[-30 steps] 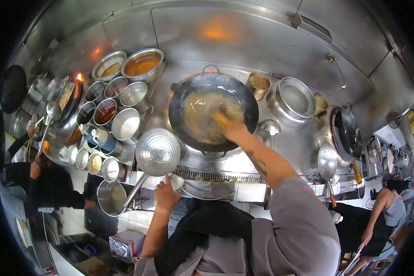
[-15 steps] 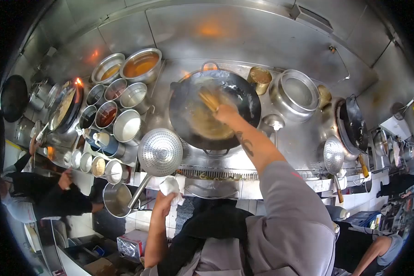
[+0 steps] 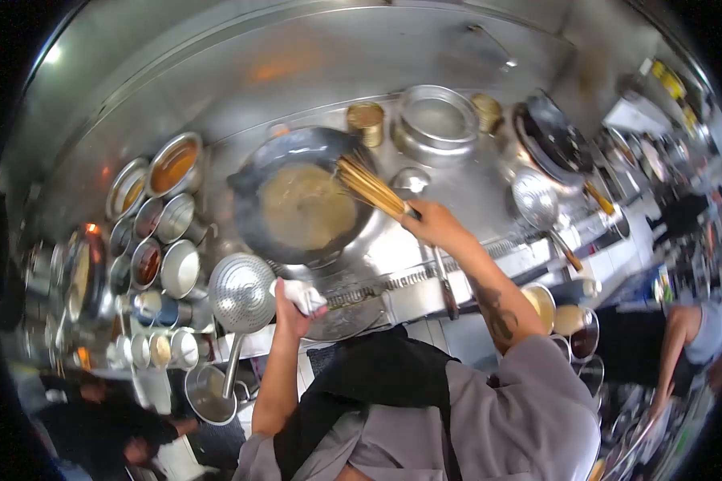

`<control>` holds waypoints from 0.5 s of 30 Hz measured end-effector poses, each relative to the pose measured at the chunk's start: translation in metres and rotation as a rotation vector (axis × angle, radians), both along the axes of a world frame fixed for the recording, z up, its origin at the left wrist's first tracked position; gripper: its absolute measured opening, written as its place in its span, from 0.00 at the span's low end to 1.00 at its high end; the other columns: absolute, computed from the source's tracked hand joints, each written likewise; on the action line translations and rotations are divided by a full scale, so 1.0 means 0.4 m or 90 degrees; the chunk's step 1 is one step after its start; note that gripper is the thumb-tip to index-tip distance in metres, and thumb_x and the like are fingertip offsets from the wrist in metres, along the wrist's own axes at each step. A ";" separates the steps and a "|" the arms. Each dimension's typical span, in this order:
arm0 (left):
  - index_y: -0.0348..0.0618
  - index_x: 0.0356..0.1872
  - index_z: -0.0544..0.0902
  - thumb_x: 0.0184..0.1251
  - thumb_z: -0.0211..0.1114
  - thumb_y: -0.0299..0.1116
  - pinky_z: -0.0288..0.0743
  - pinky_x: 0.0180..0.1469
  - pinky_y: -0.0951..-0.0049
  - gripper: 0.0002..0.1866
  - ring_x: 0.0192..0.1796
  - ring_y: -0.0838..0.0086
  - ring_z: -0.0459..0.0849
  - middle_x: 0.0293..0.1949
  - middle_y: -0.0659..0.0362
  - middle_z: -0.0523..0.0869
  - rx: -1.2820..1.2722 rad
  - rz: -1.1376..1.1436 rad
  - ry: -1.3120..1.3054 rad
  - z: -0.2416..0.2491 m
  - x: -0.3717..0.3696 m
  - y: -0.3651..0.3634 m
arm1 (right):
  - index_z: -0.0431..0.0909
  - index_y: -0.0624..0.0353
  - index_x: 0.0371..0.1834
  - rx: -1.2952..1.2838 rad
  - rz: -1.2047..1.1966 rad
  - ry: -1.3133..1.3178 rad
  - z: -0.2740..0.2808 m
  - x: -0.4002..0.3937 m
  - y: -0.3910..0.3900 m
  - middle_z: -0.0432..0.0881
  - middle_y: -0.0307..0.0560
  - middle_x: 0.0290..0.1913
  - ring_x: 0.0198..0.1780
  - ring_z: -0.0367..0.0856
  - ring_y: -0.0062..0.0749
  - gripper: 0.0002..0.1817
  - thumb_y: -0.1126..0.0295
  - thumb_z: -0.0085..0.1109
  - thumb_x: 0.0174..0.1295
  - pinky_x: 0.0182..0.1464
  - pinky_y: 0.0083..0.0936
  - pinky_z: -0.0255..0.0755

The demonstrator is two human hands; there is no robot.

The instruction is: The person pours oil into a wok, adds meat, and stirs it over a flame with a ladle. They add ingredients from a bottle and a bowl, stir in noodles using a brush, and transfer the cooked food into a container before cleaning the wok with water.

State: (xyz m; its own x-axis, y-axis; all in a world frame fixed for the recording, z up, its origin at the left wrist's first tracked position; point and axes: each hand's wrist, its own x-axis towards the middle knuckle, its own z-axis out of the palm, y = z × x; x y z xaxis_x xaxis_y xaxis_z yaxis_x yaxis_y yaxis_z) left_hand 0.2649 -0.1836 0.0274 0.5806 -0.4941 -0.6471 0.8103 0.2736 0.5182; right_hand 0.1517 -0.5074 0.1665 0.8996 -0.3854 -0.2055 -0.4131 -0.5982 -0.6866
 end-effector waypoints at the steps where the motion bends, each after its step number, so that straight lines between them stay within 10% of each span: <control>1: 0.49 0.43 0.76 0.63 0.41 0.70 0.78 0.32 0.51 0.33 0.34 0.57 0.82 0.35 0.56 0.82 -0.042 -0.021 -0.007 -0.022 0.019 -0.028 | 0.80 0.63 0.48 -0.018 -0.075 -0.070 -0.032 -0.076 -0.004 0.82 0.55 0.24 0.19 0.81 0.35 0.20 0.57 0.57 0.63 0.26 0.30 0.74; 5: 0.54 0.43 0.76 0.63 0.49 0.67 0.77 0.39 0.53 0.27 0.39 0.59 0.81 0.37 0.61 0.82 -0.063 -0.021 0.039 -0.025 0.047 -0.133 | 0.77 0.62 0.49 0.062 -0.325 -0.208 -0.428 -0.435 -0.058 0.80 0.49 0.24 0.22 0.80 0.37 0.23 0.51 0.55 0.66 0.25 0.34 0.72; 7: 0.53 0.42 0.76 0.62 0.59 0.56 0.77 0.41 0.57 0.19 0.39 0.62 0.82 0.37 0.61 0.83 -0.038 -0.019 0.014 -0.040 0.058 -0.166 | 0.75 0.58 0.44 0.745 -0.757 -0.022 -0.419 -0.544 -0.034 0.79 0.47 0.24 0.22 0.79 0.40 0.23 0.47 0.51 0.67 0.23 0.35 0.72; 8: 0.52 0.41 0.77 0.61 0.65 0.43 0.77 0.41 0.61 0.12 0.39 0.67 0.82 0.36 0.62 0.83 -0.031 0.001 0.005 -0.038 0.058 -0.179 | 0.70 0.55 0.39 0.815 -0.718 -0.034 -0.400 -0.574 -0.042 0.75 0.47 0.23 0.20 0.76 0.40 0.23 0.44 0.48 0.66 0.20 0.31 0.68; 15: 0.55 0.40 0.78 0.59 0.67 0.37 0.68 0.30 0.71 0.10 0.35 0.75 0.79 0.33 0.67 0.82 -0.031 0.071 0.016 -0.124 0.070 -0.204 | 0.72 0.55 0.41 0.668 -0.665 -0.049 -0.346 -0.582 -0.035 0.76 0.46 0.22 0.17 0.76 0.38 0.22 0.45 0.48 0.67 0.15 0.33 0.68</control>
State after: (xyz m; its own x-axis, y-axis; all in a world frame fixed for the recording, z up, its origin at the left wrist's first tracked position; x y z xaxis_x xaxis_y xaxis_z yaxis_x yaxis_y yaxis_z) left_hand 0.2930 -0.2653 -0.0222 0.6180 -0.4581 -0.6389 0.7857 0.3871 0.4825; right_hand -0.0810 -0.5214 0.0281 0.3363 -0.5586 -0.7582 -0.2768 0.7109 -0.6466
